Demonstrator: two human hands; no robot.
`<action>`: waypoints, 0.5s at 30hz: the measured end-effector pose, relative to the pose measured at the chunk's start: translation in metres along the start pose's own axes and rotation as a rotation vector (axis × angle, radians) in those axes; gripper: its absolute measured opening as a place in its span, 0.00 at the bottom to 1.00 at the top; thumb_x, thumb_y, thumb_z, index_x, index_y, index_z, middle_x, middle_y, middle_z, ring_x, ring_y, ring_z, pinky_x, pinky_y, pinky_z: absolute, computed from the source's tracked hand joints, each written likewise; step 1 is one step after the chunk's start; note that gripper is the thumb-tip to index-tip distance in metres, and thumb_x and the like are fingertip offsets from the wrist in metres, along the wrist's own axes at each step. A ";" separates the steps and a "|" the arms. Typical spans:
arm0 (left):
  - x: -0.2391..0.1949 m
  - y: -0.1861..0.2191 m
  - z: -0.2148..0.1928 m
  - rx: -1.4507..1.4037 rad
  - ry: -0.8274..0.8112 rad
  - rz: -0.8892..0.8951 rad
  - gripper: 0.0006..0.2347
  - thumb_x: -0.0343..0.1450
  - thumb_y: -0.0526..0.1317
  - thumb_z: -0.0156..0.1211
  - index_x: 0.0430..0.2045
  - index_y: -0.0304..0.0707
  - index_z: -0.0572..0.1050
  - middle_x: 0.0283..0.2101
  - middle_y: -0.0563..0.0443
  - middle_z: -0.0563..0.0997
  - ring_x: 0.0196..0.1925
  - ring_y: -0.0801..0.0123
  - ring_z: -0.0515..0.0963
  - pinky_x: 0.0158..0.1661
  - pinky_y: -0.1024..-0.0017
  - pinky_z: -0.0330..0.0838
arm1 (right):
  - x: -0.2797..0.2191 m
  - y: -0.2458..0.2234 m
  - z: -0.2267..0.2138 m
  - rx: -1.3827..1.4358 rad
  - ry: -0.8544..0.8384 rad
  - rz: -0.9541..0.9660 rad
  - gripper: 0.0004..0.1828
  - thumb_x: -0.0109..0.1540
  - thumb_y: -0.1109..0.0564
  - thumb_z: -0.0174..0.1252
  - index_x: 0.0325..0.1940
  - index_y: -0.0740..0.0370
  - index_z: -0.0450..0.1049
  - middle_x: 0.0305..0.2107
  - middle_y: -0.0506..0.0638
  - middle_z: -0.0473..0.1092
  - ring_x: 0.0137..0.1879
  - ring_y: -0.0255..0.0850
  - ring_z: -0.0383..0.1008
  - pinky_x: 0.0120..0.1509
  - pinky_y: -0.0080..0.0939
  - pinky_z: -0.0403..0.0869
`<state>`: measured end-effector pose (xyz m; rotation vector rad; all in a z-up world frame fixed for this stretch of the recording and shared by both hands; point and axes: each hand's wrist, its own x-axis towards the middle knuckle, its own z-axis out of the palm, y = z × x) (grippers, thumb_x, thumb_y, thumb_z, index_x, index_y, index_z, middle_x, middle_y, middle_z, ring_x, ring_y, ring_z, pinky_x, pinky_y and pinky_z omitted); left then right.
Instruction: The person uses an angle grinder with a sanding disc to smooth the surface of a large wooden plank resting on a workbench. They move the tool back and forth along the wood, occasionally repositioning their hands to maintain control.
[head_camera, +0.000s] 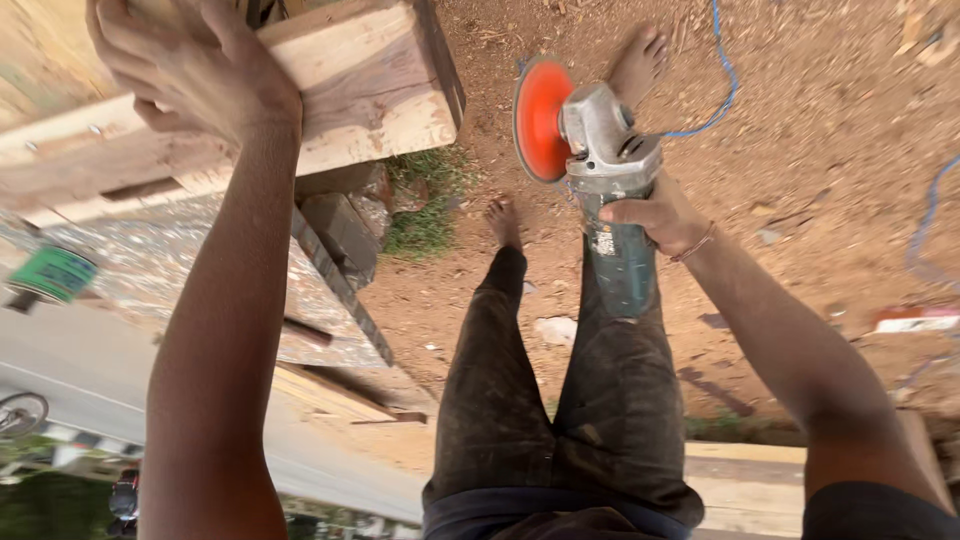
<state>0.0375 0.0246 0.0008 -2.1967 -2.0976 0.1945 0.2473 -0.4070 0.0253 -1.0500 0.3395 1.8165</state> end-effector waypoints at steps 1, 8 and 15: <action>-0.002 -0.006 0.004 0.022 0.020 -0.013 0.33 0.78 0.67 0.47 0.71 0.45 0.55 0.74 0.51 0.58 0.79 0.65 0.56 0.76 0.41 0.45 | -0.004 -0.011 0.009 -0.015 -0.012 -0.023 0.37 0.52 0.57 0.69 0.64 0.68 0.68 0.47 0.52 0.75 0.52 0.40 0.76 0.57 0.43 0.75; 0.002 -0.062 0.057 0.128 0.126 0.227 0.40 0.75 0.75 0.39 0.64 0.33 0.56 0.69 0.30 0.52 0.74 0.49 0.48 0.71 0.41 0.42 | 0.032 -0.040 0.049 -0.378 -0.090 -0.410 0.31 0.52 0.53 0.73 0.56 0.66 0.74 0.46 0.52 0.76 0.52 0.41 0.77 0.60 0.43 0.77; -0.004 -0.074 0.075 0.070 0.149 0.167 0.38 0.72 0.74 0.34 0.61 0.40 0.60 0.66 0.43 0.59 0.74 0.59 0.56 0.74 0.43 0.44 | 0.055 -0.056 0.054 -0.804 -0.061 -0.430 0.26 0.50 0.47 0.72 0.45 0.65 0.78 0.37 0.50 0.79 0.43 0.40 0.81 0.51 0.41 0.80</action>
